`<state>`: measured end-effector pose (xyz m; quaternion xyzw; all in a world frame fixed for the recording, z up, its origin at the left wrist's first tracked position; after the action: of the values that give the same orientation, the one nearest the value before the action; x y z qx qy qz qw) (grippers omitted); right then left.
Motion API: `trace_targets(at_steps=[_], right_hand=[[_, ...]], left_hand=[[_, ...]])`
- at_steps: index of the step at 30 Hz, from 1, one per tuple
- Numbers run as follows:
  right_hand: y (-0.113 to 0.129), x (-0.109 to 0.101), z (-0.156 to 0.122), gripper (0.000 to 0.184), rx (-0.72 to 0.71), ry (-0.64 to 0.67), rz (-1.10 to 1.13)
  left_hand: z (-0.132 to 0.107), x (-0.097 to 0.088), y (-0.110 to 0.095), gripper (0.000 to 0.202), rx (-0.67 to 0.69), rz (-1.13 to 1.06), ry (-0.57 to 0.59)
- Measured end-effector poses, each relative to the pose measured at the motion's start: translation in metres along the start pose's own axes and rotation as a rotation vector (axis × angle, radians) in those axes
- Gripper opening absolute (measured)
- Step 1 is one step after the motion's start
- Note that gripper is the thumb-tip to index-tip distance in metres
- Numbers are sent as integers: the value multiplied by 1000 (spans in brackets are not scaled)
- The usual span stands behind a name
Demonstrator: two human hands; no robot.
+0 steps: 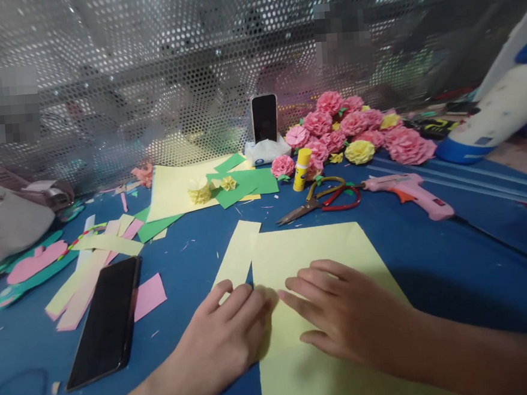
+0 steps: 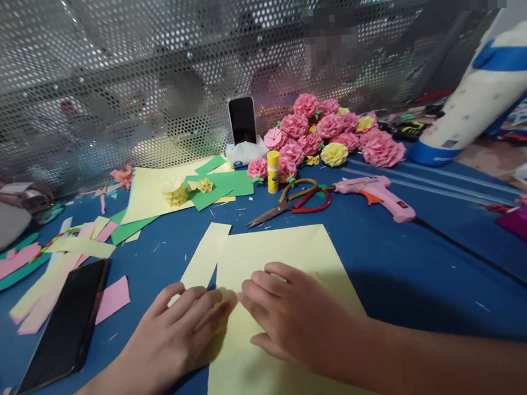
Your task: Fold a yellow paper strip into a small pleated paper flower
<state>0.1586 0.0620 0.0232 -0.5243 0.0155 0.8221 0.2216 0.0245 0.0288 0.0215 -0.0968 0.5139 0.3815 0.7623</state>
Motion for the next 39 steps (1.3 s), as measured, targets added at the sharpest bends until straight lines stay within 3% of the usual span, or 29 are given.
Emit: trace_targets(at_steps=[9, 14, 19, 22, 27, 33, 39], right_hand=[[5, -2, 3, 56, 42, 52, -9], [12, 5, 14, 59, 33, 96, 6], [16, 4, 16, 56, 69, 54, -29], [11, -1, 11, 51, 129, 34, -75], [-4, -7, -6, 27, 246, 77, -114], [-14, -16, -23, 47, 286, 101, -145], [-16, -18, -30, 41, 271, 86, -183]], left_hand=[[-32, -13, 4, 37, -75, 2, -26], [-35, -17, 5, 37, -89, 9, -56], [-34, -21, 6, 36, -109, 16, -56], [-35, -21, 8, 38, -136, -19, -41], [-37, -18, 10, 35, -146, -69, -8], [-41, -17, 10, 35, -148, -74, 8], [-43, -14, 9, 37, -148, -76, -4]])
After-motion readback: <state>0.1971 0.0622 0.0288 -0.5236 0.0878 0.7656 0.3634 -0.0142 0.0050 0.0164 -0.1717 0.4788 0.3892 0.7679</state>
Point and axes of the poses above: each hand's wrist, its own z-axis towards the middle knuckle, its own x-axis out of the palm, y = z × x, the point moved 6 cm from there along z, towards the middle knuckle, and after that the axes turned 8 degrees about -y, right-handed, at the moved point
